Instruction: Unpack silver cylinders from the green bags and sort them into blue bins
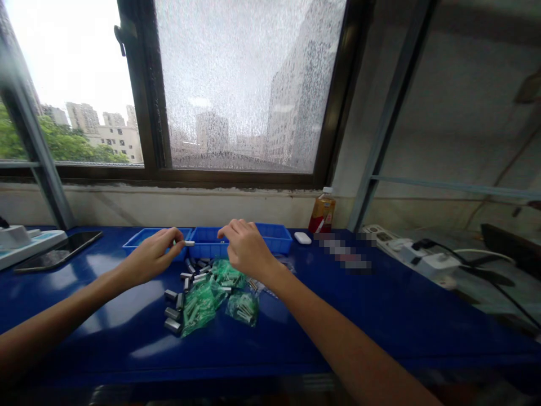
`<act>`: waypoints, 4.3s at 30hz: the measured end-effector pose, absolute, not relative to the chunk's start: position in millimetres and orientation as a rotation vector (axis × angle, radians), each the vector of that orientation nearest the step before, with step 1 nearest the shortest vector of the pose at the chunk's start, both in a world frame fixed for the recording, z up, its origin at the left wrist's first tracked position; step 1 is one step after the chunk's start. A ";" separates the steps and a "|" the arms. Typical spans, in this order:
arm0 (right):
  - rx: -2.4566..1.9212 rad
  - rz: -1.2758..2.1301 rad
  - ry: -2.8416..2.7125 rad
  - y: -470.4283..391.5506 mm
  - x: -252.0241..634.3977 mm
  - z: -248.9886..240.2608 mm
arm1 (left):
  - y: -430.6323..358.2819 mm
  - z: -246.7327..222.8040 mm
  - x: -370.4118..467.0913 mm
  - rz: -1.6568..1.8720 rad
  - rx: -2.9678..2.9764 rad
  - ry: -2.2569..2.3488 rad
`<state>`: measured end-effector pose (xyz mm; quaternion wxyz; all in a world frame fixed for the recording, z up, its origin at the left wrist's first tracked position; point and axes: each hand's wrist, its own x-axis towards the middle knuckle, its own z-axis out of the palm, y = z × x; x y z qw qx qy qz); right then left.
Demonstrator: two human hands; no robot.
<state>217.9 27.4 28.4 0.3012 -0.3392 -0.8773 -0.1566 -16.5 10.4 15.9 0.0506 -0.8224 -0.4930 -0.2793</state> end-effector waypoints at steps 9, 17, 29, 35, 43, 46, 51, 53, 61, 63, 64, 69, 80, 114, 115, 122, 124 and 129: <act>-0.808 -0.254 -2.310 2.9 191.2 7.5 | -1.2 5.1 5.0 -0.948 -2.680 -1.390; -0.768 -0.327 -2.340 10.6 193.3 2.7 | 2.4 1.3 3.3 -0.906 -2.708 -1.380; -0.644 -0.145 -2.173 10.8 190.7 0.7 | 1.9 -0.5 1.7 -1.024 -2.637 -1.166; -0.490 -0.210 -2.087 11.1 191.4 2.5 | 6.6 -5.1 -0.9 -1.061 -2.590 -1.164; -0.453 -0.353 -2.155 7.0 186.7 -6.0 | 4.4 -4.6 1.5 -1.031 -2.629 -1.154; -0.506 -0.352 -2.187 4.9 186.2 -5.0 | 3.0 -2.7 1.8 -1.012 -2.637 -1.145; -0.532 -0.320 -2.253 6.9 186.9 -4.6 | 1.6 -3.1 3.0 -0.987 -2.693 -1.102; -0.496 -0.320 -2.246 8.3 186.7 -5.6 | 1.6 -3.7 3.6 -0.973 -2.716 -1.107; -0.344 -0.227 -2.112 5.5 183.6 -7.3 | 1.7 -4.7 3.2 -1.077 -2.911 -1.116; -0.339 -0.196 -2.097 4.8 182.7 -8.0 | 0.8 -3.8 3.8 -1.093 -2.950 -1.125; -0.332 -0.181 -2.094 4.5 182.2 -8.3 | 0.2 -3.1 4.2 -1.096 -2.962 -1.133; -0.318 -0.107 -2.041 2.2 179.9 -8.7 | -2.7 1.5 5.9 -1.094 -2.991 -1.167; -0.341 -0.153 -2.047 -1.6 178.7 -12.4 | -3.4 4.7 3.5 -1.000 -2.996 -1.114; -0.269 -0.250 -2.089 0.8 185.7 -5.2 | -5.1 4.1 1.0 -0.849 -2.876 -1.028; -0.261 -0.259 -2.084 0.4 185.4 -5.3 | -5.5 4.4 1.0 -0.868 -2.897 -1.033; -0.277 -0.273 -2.086 0.4 185.6 -4.6 | -4.8 2.3 1.3 -1.095 -3.152 -1.096; -0.267 -0.256 -2.091 1.2 185.8 -5.3 | -4.7 2.3 2.3 -1.127 -3.184 -1.106; -0.290 -0.172 -2.029 0.6 184.0 -5.7 | -5.5 4.3 3.8 -1.104 -3.050 -1.101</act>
